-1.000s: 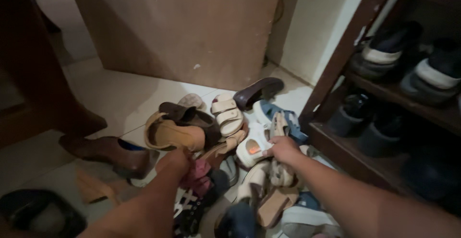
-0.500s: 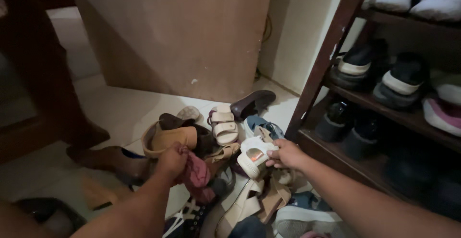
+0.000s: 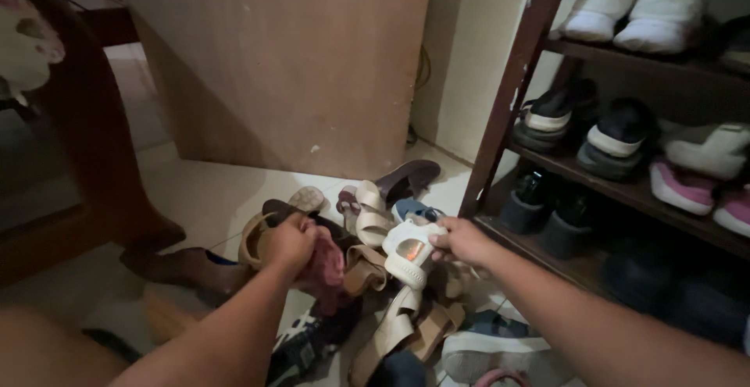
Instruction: The person sits on the floor and wipes several pairs of shoes with a pink cloth. They pick up a pair of white sneakers, wipe them, and place them on a wooden shoe rack. They repeat this process with a pair of beige sneakers and a pair of white sandals, organizing them on the rack as they finish.
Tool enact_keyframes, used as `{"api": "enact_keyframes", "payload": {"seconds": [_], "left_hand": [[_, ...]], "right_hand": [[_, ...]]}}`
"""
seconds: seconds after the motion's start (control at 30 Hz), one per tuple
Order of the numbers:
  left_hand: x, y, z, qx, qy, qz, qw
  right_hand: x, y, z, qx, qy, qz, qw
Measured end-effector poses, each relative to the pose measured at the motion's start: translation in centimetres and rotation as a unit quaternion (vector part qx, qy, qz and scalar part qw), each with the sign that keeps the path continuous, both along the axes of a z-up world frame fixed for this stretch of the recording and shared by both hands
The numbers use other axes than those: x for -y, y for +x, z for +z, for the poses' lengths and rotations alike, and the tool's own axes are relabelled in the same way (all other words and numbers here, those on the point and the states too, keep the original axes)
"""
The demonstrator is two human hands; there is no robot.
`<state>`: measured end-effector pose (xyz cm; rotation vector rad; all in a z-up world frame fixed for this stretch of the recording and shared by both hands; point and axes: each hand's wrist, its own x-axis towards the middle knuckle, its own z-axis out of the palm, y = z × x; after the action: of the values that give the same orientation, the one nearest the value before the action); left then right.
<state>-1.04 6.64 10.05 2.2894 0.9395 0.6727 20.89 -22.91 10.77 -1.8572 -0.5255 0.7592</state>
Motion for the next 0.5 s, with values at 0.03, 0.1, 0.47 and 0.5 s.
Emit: {"api": "enact_keyframes", "payload": {"seconds": [0.03, 0.1, 0.47, 0.5], "left_hand": [[1.0, -0.1, 2.2, -0.012, -0.033, 0.014, 0.999], [3.0, 0.3, 6.1, -0.01, -0.064, 0.023, 0.998], [10.8, 1.4, 17.3, 0.087, -0.071, 0.039, 0.993], [11.1, 1.6, 17.4, 0.096, -0.072, 0.032, 0.992]], "right_hand": [[0.0, -0.2, 1.0, 0.005, 0.006, 0.006, 1.0], [0.3, -0.8, 3.1, 0.018, 0.002, 0.011, 1.0], [4.7, -4.0, 12.6, 0.124, -0.006, 0.04, 0.991], [5.2, -4.0, 12.5, 0.146, 0.003, 0.045, 0.988]]}}
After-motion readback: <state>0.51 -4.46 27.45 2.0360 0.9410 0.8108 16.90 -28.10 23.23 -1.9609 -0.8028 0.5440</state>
